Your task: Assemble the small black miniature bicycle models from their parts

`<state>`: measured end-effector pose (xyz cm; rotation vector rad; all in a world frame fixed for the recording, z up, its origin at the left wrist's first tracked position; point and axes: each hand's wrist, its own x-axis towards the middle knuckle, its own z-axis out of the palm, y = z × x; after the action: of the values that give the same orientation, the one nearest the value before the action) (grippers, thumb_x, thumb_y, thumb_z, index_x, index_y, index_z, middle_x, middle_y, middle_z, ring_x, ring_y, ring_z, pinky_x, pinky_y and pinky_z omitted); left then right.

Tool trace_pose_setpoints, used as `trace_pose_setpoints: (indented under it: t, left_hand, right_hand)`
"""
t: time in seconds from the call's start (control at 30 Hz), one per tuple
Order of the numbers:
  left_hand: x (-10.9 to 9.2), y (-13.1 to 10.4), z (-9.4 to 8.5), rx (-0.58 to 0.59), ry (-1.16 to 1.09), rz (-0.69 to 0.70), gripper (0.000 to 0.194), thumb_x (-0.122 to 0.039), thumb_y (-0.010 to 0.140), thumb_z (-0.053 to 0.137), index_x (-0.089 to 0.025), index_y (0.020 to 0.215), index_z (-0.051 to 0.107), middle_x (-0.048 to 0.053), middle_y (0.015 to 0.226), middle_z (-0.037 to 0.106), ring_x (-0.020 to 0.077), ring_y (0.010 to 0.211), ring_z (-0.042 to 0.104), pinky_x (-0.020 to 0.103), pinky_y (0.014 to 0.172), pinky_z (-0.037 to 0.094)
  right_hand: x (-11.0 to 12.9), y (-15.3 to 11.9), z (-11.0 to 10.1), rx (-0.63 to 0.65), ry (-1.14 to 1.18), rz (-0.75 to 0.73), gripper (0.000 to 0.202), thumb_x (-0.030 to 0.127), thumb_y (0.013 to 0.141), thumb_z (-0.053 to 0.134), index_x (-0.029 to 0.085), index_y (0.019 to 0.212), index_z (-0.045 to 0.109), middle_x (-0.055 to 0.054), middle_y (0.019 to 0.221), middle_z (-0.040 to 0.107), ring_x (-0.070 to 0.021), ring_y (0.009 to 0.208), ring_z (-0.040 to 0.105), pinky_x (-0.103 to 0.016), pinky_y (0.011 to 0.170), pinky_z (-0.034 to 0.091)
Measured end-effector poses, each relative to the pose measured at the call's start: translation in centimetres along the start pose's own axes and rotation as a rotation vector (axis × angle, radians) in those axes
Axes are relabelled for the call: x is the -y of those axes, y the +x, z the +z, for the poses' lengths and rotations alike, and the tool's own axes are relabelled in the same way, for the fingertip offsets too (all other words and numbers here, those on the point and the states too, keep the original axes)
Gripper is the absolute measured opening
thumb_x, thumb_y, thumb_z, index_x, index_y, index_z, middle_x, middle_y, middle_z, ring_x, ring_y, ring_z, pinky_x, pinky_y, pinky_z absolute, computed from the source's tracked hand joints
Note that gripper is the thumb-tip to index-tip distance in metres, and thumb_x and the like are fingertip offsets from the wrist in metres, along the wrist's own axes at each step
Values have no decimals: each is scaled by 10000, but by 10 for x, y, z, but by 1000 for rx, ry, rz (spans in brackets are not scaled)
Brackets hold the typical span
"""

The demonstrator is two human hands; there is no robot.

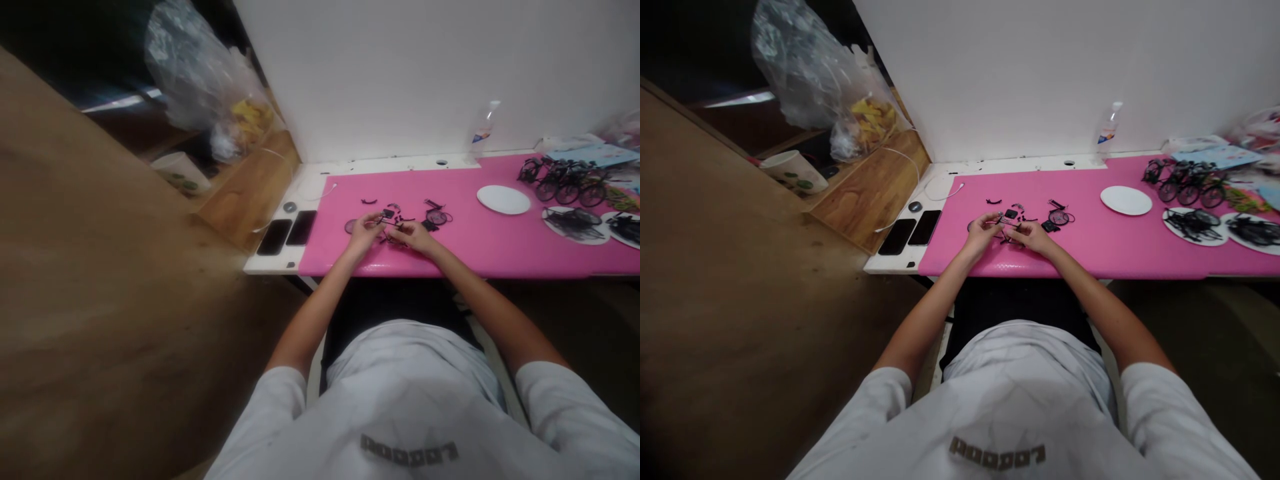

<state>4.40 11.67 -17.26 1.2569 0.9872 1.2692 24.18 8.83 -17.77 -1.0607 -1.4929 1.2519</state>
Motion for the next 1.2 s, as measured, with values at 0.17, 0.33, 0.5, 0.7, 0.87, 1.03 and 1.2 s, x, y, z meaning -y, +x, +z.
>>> trace_pose_setpoints:
  t: [0.17,0.33,0.5,0.7,0.87,1.03,1.2]
  left_hand:
    - [0,-1,1,16,31,130,296,-177,868,858,-153,1160,816,139,1182,826,205,1073,779,370,1048,607]
    - [-27,-21,6,11,194,384,212,-276,957,812,-200,1154,826,131,1212,793,226,1089,767,370,986,619]
    - [-52,-37,12,-20,275,486,295,-207,973,772,-220,1268,756,100,1140,789,215,1041,758,351,951,616]
    - [-65,-53,17,56,315,567,326,-199,980,755,-235,1303,722,90,1127,788,221,1033,754,372,960,623]
    - [-71,-61,17,7,391,634,266,-286,1007,761,-247,1270,749,96,1120,795,240,1039,755,402,971,629]
    - [-80,-63,17,1,381,669,214,-322,1041,733,-240,1239,738,118,1212,776,250,1094,746,414,995,622]
    - [-82,-62,17,-20,318,599,403,-402,1002,812,-239,1329,641,107,1216,741,217,1053,716,341,911,587]
  right_hand:
    - [-1,1,1,-13,-1,-45,658,781,737,923,199,1013,790,-58,903,774,-194,725,680,-333,664,574]
    - [18,-2,-1,-170,-221,-251,583,726,859,867,243,1177,796,-120,1217,802,-297,1078,750,-473,1010,611]
    - [56,-13,-7,-275,-349,-432,520,674,935,834,281,1274,807,-94,1215,814,-307,1188,741,-501,1099,552]
    - [78,-27,4,-321,-370,-537,414,700,963,803,295,1006,878,-74,951,796,-272,914,713,-454,876,611]
    - [84,-30,8,-357,-326,-567,487,749,988,750,271,984,847,-85,984,777,-253,898,708,-425,849,617]
    - [89,-32,5,-383,-324,-550,539,795,983,722,263,1004,805,-79,1020,773,-242,935,731,-403,881,634]
    - [93,-34,5,-442,-340,-607,470,725,999,760,256,1009,802,-71,1015,781,-226,922,744,-376,851,640]
